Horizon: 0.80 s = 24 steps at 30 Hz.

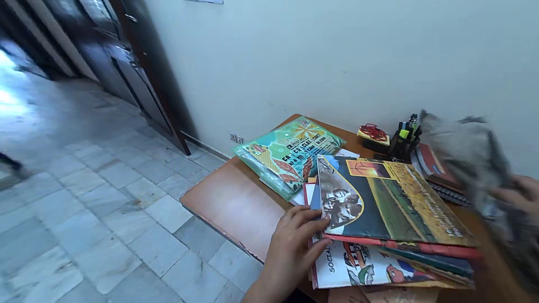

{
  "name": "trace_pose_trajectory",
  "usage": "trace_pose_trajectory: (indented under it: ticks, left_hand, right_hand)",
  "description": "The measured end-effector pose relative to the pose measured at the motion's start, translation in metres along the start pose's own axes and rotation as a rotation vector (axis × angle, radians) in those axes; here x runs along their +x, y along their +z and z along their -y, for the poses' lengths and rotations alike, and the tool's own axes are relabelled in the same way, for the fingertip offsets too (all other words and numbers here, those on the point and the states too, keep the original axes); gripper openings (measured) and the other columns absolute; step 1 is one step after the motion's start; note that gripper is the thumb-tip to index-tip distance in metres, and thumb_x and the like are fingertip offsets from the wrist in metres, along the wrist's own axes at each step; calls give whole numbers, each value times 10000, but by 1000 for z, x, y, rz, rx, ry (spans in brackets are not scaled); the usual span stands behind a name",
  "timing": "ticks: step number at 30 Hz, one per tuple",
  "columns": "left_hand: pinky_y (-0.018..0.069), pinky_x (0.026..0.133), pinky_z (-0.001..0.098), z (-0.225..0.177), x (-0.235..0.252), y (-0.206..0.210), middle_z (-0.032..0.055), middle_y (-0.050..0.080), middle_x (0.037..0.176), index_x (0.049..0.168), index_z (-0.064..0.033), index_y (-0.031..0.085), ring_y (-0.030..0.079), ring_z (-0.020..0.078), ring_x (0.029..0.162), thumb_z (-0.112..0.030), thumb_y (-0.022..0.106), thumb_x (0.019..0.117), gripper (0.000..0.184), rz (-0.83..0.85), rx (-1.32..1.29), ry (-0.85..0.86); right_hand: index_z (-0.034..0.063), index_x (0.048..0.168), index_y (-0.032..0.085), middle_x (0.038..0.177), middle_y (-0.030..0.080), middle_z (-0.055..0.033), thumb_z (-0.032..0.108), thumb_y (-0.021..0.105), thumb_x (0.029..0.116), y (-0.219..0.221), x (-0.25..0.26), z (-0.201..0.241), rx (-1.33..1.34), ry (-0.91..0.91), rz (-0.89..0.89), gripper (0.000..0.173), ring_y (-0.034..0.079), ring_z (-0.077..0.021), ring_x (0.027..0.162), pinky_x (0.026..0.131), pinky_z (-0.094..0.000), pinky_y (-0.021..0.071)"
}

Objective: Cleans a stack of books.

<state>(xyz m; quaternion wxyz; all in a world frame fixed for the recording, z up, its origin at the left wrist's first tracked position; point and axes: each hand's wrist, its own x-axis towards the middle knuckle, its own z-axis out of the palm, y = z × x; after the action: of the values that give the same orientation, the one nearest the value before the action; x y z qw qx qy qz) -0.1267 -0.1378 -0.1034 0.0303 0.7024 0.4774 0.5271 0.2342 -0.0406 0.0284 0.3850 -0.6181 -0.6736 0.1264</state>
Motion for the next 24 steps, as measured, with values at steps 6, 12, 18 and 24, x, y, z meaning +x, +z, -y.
trace_pose_trajectory:
  ticks: [6,12,18,24]
  left_hand:
    - [473,1020,362,-3,-2,4,41,735,1108,1021,-206,782,612,228,1219,-346,691,930,190,-49,-6,32]
    - [505,883,265,-9,1,15,33,743,992,956,-184,793,675,121,1003,-306,703,918,156,-98,-23,31]
    - [463,969,334,-18,0,21,2,734,961,953,-233,773,661,167,1075,-356,675,928,160,-123,138,81]
    - [422,1017,300,-13,-2,26,17,653,941,860,-216,633,617,142,1090,-384,643,952,191,-150,199,136]
  right_hand:
    - [31,1605,318,1555,415,-313,441,586,1037,68,15,7,-307,87,421,750,390,-544,1420,1110,-750,271]
    - [59,1570,416,1574,390,-308,454,532,1061,95,21,30,-497,84,388,655,350,-576,1414,1070,-758,266]
    - [41,1556,428,1497,444,-353,368,508,1081,142,12,99,-500,-77,475,581,418,-558,1370,1049,-702,359]
    - [167,1561,460,1581,420,-218,347,447,1104,169,-31,168,-476,-419,802,491,421,-437,1414,1070,-597,382]
